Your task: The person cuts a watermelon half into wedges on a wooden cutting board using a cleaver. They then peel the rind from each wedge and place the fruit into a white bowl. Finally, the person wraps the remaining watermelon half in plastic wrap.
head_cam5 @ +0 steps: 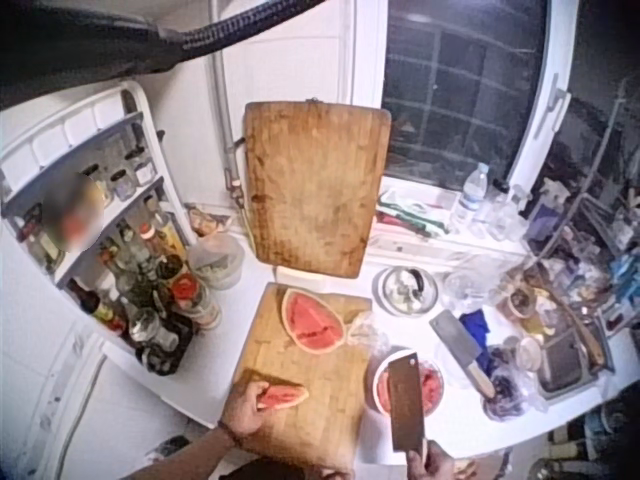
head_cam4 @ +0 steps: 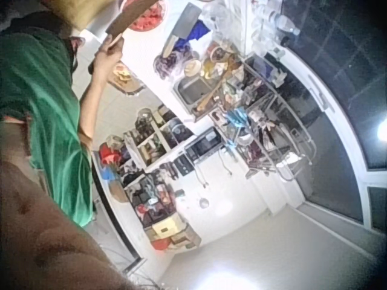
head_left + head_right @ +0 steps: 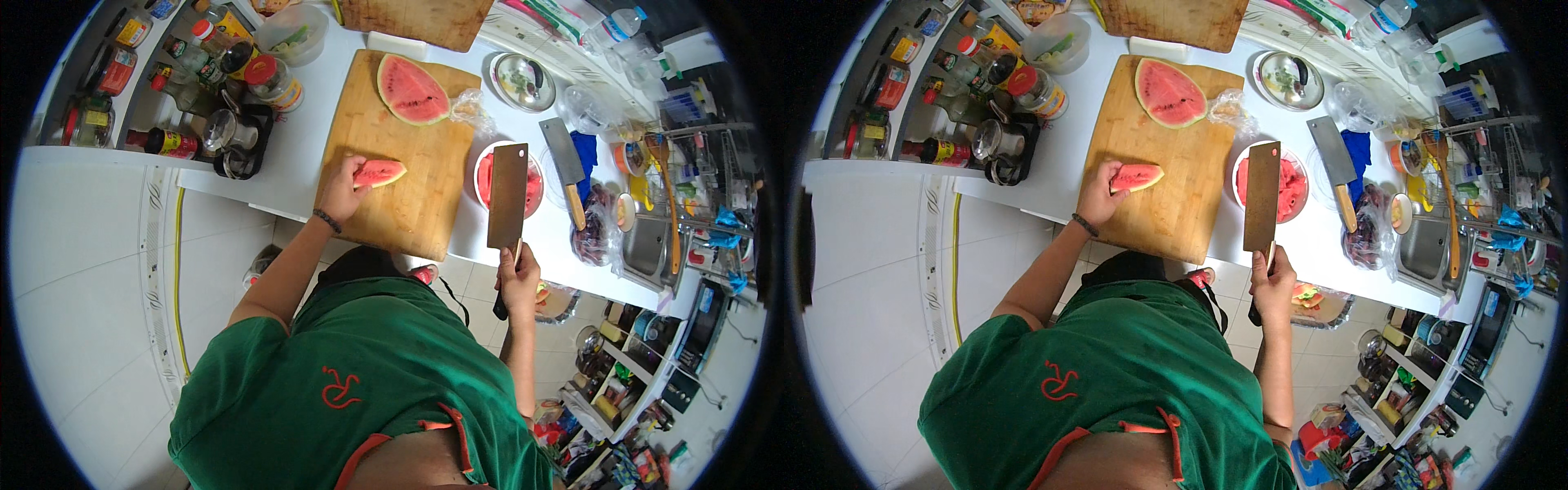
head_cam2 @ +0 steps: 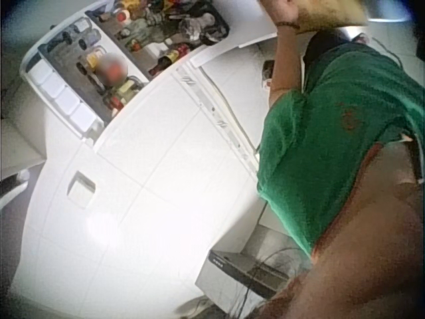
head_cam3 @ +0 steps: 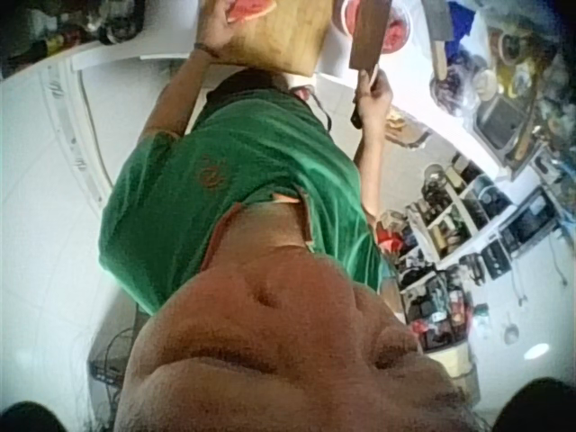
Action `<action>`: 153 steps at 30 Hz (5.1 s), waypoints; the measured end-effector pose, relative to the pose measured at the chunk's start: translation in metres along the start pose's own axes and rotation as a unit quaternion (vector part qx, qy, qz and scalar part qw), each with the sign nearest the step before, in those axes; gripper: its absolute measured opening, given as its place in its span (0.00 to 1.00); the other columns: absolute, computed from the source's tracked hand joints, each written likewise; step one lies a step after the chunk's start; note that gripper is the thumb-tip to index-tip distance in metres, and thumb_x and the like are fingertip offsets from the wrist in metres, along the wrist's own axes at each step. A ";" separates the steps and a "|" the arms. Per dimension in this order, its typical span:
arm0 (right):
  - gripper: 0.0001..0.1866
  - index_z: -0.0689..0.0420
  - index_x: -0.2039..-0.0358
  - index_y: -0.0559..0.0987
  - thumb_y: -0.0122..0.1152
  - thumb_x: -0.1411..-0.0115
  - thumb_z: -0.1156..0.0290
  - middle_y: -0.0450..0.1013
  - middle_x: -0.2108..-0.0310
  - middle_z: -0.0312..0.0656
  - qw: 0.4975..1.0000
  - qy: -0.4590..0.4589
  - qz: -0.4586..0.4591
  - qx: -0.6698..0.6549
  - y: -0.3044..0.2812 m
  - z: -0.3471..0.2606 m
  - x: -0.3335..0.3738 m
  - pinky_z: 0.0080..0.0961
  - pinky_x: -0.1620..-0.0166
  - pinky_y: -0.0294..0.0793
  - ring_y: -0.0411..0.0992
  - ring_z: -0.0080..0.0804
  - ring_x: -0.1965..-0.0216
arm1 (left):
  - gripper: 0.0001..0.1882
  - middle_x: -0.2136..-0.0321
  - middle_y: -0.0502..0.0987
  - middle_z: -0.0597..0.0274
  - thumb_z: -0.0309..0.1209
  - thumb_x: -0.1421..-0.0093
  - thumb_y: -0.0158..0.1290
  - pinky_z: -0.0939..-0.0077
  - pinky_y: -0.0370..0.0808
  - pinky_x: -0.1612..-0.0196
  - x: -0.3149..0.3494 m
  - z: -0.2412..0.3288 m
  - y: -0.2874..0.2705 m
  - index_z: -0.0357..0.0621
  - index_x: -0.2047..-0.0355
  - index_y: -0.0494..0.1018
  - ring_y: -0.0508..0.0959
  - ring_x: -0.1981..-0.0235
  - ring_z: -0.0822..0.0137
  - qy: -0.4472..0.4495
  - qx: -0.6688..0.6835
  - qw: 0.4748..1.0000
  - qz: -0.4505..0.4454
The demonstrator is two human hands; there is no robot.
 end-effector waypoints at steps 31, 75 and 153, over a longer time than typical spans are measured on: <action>0.11 0.62 0.65 0.71 0.55 0.40 0.66 0.71 0.83 0.54 0.959 -0.139 0.091 0.229 -0.031 -0.001 0.009 0.43 0.75 0.69 0.72 0.55 0.79 | 0.12 0.66 0.77 0.58 0.21 0.48 0.59 0.79 0.77 0.60 -0.061 0.181 0.134 0.34 0.63 0.73 0.79 0.65 0.72 0.161 0.057 0.977 -0.130; 0.11 0.62 0.69 0.69 0.54 0.39 0.66 0.68 0.86 0.49 0.992 -0.078 0.066 0.076 -0.030 0.036 -0.006 0.37 0.79 0.69 0.68 0.41 0.86 | 0.14 0.67 0.78 0.65 0.21 0.51 0.62 0.81 0.74 0.60 -0.069 0.182 0.141 0.36 0.64 0.74 0.76 0.65 0.75 0.094 0.135 0.978 -0.125; 0.11 0.63 0.70 0.71 0.55 0.40 0.66 0.69 0.84 0.49 0.996 -0.044 0.062 0.056 -0.045 0.031 0.005 0.36 0.75 0.68 0.69 0.43 0.83 | 0.12 0.65 0.77 0.63 0.15 0.48 0.58 0.82 0.74 0.57 -0.065 0.158 0.133 0.37 0.63 0.71 0.76 0.62 0.74 0.062 0.270 0.951 -0.135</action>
Point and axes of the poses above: each hand's wrist, its own x-axis away from the middle knuckle, its own y-axis out of the palm, z = x × y, the point moved 1 cm from there along -x, towards the middle knuckle
